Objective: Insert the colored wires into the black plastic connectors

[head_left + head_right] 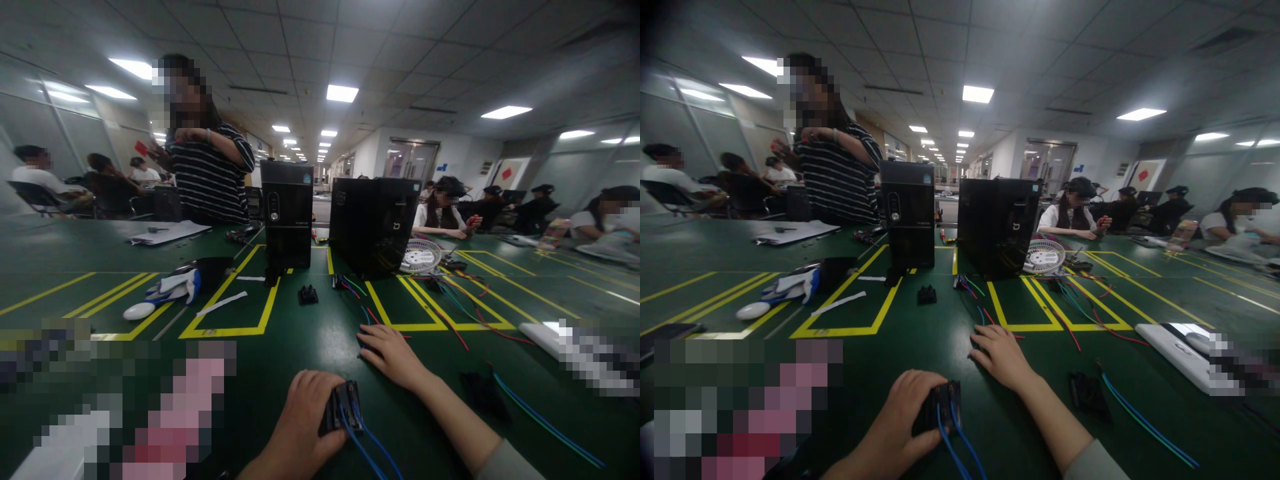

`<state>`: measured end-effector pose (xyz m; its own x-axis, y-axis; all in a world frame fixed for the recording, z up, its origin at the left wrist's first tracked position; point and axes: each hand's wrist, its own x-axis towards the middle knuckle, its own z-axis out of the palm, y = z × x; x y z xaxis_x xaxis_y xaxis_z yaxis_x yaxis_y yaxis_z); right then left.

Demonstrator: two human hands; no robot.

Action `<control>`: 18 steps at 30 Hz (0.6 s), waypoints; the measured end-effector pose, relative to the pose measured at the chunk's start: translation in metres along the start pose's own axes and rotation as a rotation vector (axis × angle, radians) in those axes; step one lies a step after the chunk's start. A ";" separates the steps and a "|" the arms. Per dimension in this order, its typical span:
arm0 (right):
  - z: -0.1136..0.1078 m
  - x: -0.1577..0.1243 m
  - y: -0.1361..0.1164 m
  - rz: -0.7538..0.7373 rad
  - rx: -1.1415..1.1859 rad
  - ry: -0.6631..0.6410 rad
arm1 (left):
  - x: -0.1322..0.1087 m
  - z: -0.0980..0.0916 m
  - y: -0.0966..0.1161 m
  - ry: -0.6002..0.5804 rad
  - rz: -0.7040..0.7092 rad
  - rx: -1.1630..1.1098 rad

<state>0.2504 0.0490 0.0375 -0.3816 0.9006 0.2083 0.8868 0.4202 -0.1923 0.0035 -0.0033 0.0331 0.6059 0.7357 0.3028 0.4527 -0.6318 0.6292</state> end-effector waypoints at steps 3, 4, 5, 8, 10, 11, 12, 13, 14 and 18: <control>-0.002 -0.003 0.005 0.002 -0.017 0.035 | 0.000 0.000 0.001 0.008 0.003 -0.002; -0.002 -0.004 0.006 0.008 -0.023 0.047 | -0.001 0.000 0.001 0.012 0.004 -0.001; -0.003 -0.006 0.007 0.015 -0.030 0.058 | -0.001 0.000 0.001 0.014 0.005 0.000; -0.007 -0.014 0.011 0.043 -0.050 0.082 | -0.001 0.000 0.000 0.019 0.007 0.007; -0.011 -0.022 0.013 0.060 -0.062 0.082 | -0.001 0.002 -0.002 0.022 0.011 0.009; -0.014 -0.028 0.014 0.070 -0.068 0.080 | -0.002 0.002 -0.003 0.026 0.015 0.007; -0.017 -0.033 0.016 0.083 -0.076 0.077 | -0.002 0.003 -0.004 0.028 0.019 0.003; -0.020 -0.039 0.018 0.099 -0.085 0.076 | -0.001 0.003 -0.004 0.030 0.022 -0.003; -0.023 -0.044 0.021 0.118 -0.096 0.075 | -0.001 0.002 -0.004 0.032 0.023 -0.008; -0.030 -0.057 0.038 0.214 -0.152 0.086 | 0.000 -0.003 0.002 0.022 0.003 -0.023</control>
<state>0.3136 0.0103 0.0475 -0.1636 0.9515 0.2604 0.9763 0.1940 -0.0955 0.0029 -0.0041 0.0368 0.5928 0.7390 0.3200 0.4353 -0.6284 0.6447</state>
